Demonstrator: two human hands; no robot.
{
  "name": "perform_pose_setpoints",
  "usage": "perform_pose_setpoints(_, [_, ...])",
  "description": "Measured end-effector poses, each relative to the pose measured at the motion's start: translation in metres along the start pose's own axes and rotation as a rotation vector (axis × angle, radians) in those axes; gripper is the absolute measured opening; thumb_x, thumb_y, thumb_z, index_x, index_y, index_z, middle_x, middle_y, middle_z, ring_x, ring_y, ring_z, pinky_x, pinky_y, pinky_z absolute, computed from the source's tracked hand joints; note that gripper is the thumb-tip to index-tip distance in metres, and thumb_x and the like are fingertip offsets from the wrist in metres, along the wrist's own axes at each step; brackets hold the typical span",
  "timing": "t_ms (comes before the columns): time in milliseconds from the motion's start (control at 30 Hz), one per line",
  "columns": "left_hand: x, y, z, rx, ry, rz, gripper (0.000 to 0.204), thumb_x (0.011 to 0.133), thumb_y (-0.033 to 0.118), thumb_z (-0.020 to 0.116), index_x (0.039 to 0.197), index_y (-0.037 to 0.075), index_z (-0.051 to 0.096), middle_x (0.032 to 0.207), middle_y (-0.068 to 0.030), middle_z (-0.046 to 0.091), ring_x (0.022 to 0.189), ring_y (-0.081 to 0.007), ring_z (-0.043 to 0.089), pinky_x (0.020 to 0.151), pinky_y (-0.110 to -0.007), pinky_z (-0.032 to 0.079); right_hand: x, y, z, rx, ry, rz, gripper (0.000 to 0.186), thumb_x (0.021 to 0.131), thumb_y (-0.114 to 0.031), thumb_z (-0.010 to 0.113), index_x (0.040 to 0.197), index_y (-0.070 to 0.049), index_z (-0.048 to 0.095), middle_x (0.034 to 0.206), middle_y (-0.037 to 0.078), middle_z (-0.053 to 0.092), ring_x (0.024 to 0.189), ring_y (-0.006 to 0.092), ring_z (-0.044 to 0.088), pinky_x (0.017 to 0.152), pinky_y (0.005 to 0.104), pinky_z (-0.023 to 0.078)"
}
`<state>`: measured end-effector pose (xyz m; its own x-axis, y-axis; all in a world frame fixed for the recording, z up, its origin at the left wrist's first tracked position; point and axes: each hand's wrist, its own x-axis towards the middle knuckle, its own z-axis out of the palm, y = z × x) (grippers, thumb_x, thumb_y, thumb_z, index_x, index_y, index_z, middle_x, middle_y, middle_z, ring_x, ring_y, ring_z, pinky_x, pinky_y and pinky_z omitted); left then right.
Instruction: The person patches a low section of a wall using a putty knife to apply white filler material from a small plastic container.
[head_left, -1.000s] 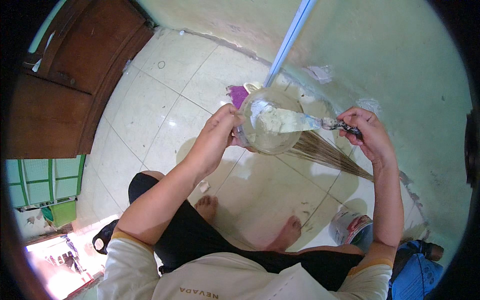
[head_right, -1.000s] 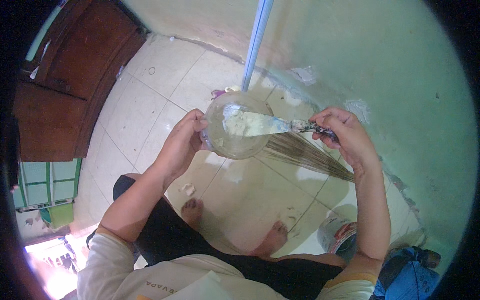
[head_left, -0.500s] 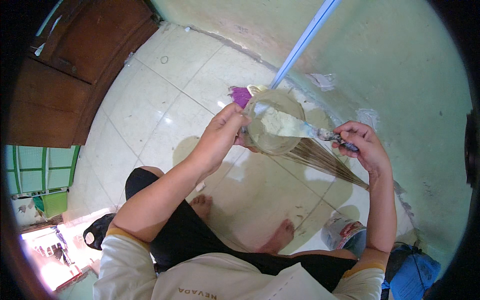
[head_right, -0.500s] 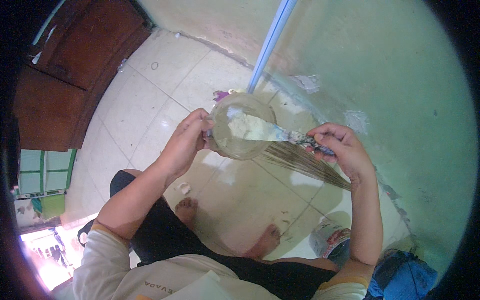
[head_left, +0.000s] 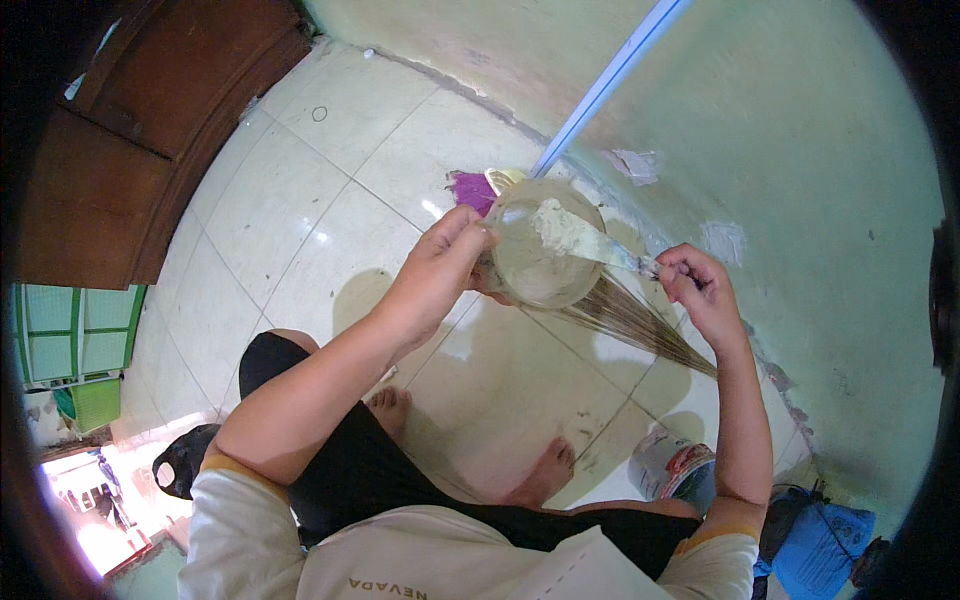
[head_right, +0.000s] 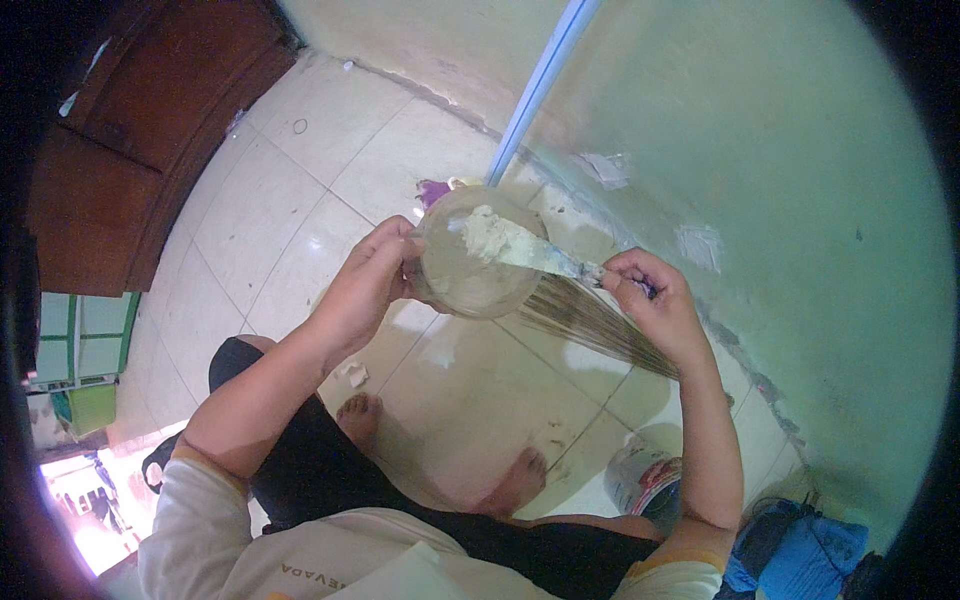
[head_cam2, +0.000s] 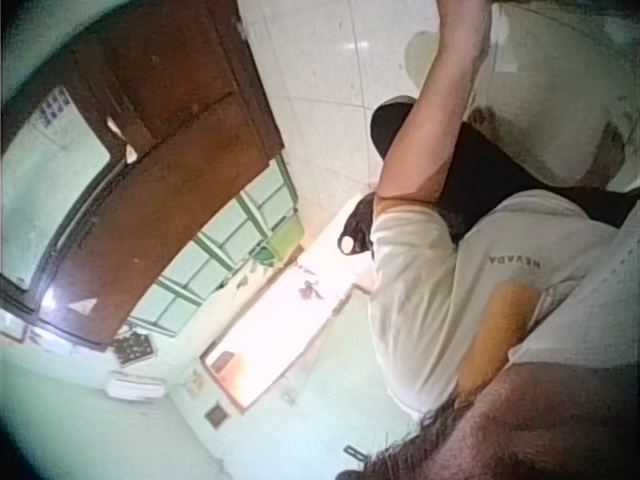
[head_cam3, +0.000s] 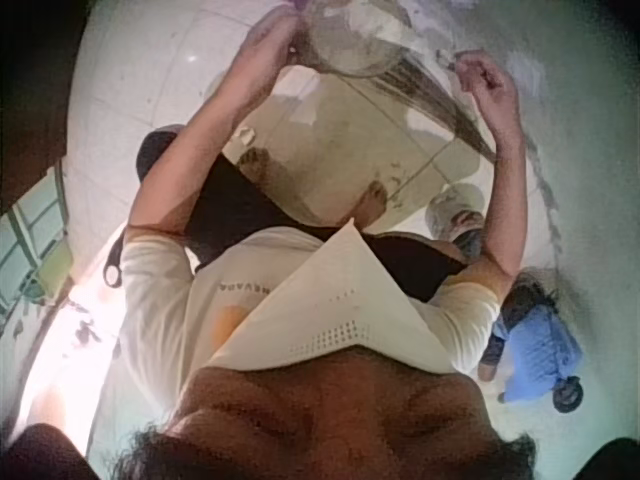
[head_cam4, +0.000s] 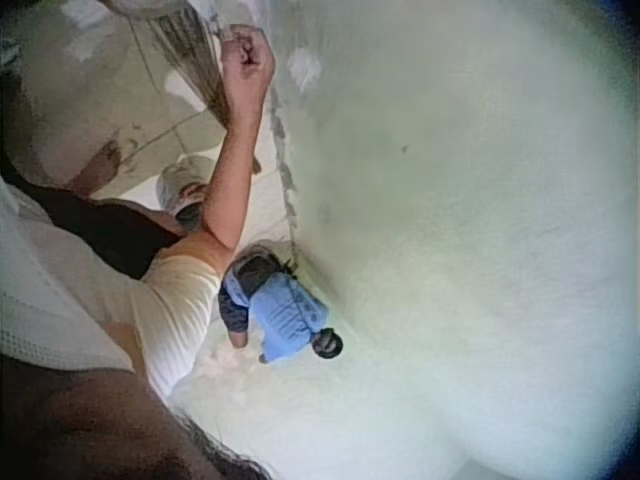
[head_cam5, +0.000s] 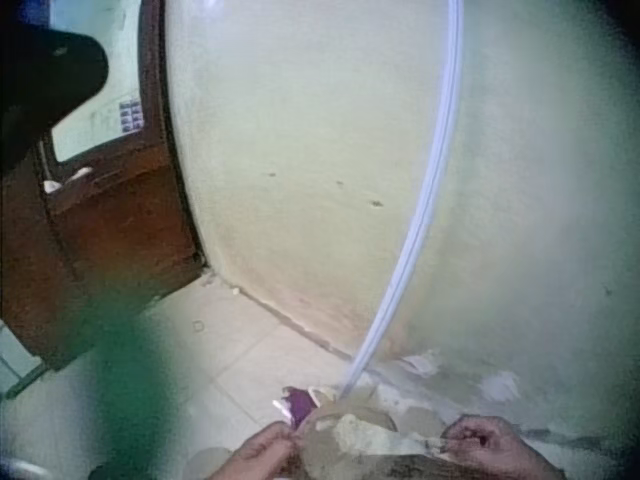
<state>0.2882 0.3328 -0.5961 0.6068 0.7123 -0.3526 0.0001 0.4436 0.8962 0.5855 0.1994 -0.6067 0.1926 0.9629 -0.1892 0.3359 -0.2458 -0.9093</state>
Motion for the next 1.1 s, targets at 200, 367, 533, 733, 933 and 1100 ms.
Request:
perform_pose_setpoints(200, [0.002, -0.003, 0.0, -0.033, 0.039, 0.036, 0.017, 0.096, 0.022, 0.045, 0.092, 0.006, 0.049, 0.085, -0.0038, 0.052, 0.078, -0.0138, 0.056, 0.07, -0.031, 0.053, -0.003, -0.002, 0.004, -0.085, -0.037, -0.075, 0.025, 0.08, -0.013, 0.076, 0.099, -0.005, 0.061, 0.083, -0.003, 0.06, 0.076, 0.005, 0.052, 0.071, 0.0214, 0.043])
perform_pose_setpoints(367, [0.0, 0.0, -0.001, -0.025, 0.008, 0.012, 0.016, 0.095, 0.021, 0.045, 0.094, 0.005, 0.049, 0.088, -0.0057, 0.052, 0.082, -0.0162, 0.056, 0.074, -0.036, 0.054, -0.003, 0.008, 0.002, -0.003, -0.004, -0.13, 0.029, 0.08, -0.014, 0.077, 0.101, -0.005, 0.061, 0.089, -0.002, 0.059, 0.081, 0.0064, 0.053, 0.074, 0.0226, 0.043])
perform_pose_setpoints(533, [-0.001, 0.002, -0.001, 0.03, 0.023, 0.017, 0.016, 0.094, 0.02, 0.045, 0.095, 0.005, 0.05, 0.087, -0.0062, 0.052, 0.082, -0.0173, 0.057, 0.075, -0.039, 0.054, -0.001, 0.019, -0.005, 0.065, 0.001, -0.212, 0.031, 0.079, -0.017, 0.078, 0.101, -0.006, 0.06, 0.093, -0.001, 0.058, 0.087, 0.0086, 0.053, 0.078, 0.0248, 0.042])
perform_pose_setpoints(733, [-0.004, 0.006, -0.004, 0.035, 0.043, 0.0, 0.017, 0.095, 0.021, 0.046, 0.092, 0.005, 0.05, 0.084, -0.0049, 0.052, 0.079, -0.0151, 0.055, 0.072, -0.034, 0.053, 0.003, 0.04, -0.035, 0.141, 0.145, -0.201, 0.028, 0.081, -0.025, 0.076, 0.098, -0.007, 0.062, 0.089, -0.002, 0.056, 0.082, 0.0083, 0.052, 0.074, 0.0229, 0.042])
perform_pose_setpoints(933, [-0.012, 0.013, -0.001, 0.048, 0.039, -0.01, 0.016, 0.096, 0.02, 0.045, 0.091, 0.006, 0.05, 0.081, -0.003, 0.051, 0.075, -0.0126, 0.054, 0.071, -0.031, 0.05, 0.024, 0.061, -0.059, 0.076, 0.26, 0.096, 0.026, 0.083, -0.028, 0.074, 0.098, -0.009, 0.065, 0.075, -0.006, 0.052, 0.065, 0.0037, 0.046, 0.055, 0.02, 0.037])
perform_pose_setpoints(1100, [-0.02, 0.019, 0.002, 0.036, 0.027, -0.018, 0.011, 0.094, 0.018, 0.047, 0.09, 0.008, 0.049, 0.082, -0.0016, 0.049, 0.077, -0.0126, 0.052, 0.074, -0.033, 0.047, 0.056, 0.115, -0.045, 0.028, 0.283, 0.231, 0.025, 0.084, -0.032, 0.074, 0.093, -0.009, 0.067, 0.067, -0.007, 0.05, 0.057, 0.0038, 0.043, 0.051, 0.0204, 0.034])
